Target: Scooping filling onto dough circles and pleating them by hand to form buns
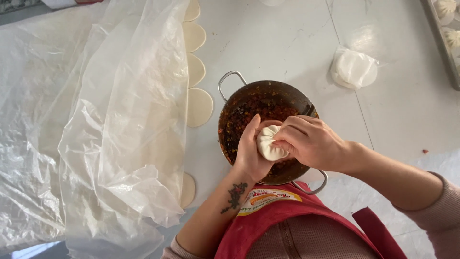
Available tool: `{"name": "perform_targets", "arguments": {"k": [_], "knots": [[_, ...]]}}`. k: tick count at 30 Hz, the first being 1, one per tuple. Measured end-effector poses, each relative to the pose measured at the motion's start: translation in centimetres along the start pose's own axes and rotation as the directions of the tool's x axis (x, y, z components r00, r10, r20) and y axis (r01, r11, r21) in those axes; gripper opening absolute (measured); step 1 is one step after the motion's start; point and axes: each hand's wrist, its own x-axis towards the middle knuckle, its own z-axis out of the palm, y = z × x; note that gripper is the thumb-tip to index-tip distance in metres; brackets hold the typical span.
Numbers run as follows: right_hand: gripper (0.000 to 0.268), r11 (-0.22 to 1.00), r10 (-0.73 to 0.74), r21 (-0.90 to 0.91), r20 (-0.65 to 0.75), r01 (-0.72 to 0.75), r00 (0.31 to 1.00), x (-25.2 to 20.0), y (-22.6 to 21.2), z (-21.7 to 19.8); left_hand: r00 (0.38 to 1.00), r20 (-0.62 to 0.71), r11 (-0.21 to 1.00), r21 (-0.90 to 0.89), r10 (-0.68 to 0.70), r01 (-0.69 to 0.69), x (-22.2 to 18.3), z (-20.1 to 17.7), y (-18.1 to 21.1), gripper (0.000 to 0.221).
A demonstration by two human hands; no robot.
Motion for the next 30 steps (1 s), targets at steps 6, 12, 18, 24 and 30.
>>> {"name": "perform_targets", "arguments": {"k": [6,12,18,24,30], "knots": [[0.009,0.995,-0.066,-0.086,-0.066,0.060,0.996,-1.7,0.5,1.8,0.997,-0.069,0.994,0.097,-0.035,0.042,0.7,-0.6,-0.7,0.062],[0.009,0.993,0.031,-0.105,-0.188,-0.052,0.982,-1.8,1.8,3.7,0.980,-0.199,0.992,0.115,-0.029,0.053,1.7,-0.2,-0.7,0.052],[0.008,0.864,0.492,0.155,-0.459,-0.478,0.740,-3.8,9.0,0.7,0.974,-0.219,0.992,0.099,-0.052,0.075,2.0,0.2,0.1,0.053],[0.028,0.056,0.594,0.748,-0.557,-0.661,-0.581,-24.8,37.5,3.3,0.972,-0.236,1.000,0.003,-0.010,0.011,0.4,0.1,2.8,0.046],[0.034,-0.398,0.514,0.843,-0.120,-0.361,-0.849,-24.7,43.3,3.5,0.902,-0.430,0.999,-0.004,-0.042,0.045,0.7,-1.0,3.0,0.046]]}}
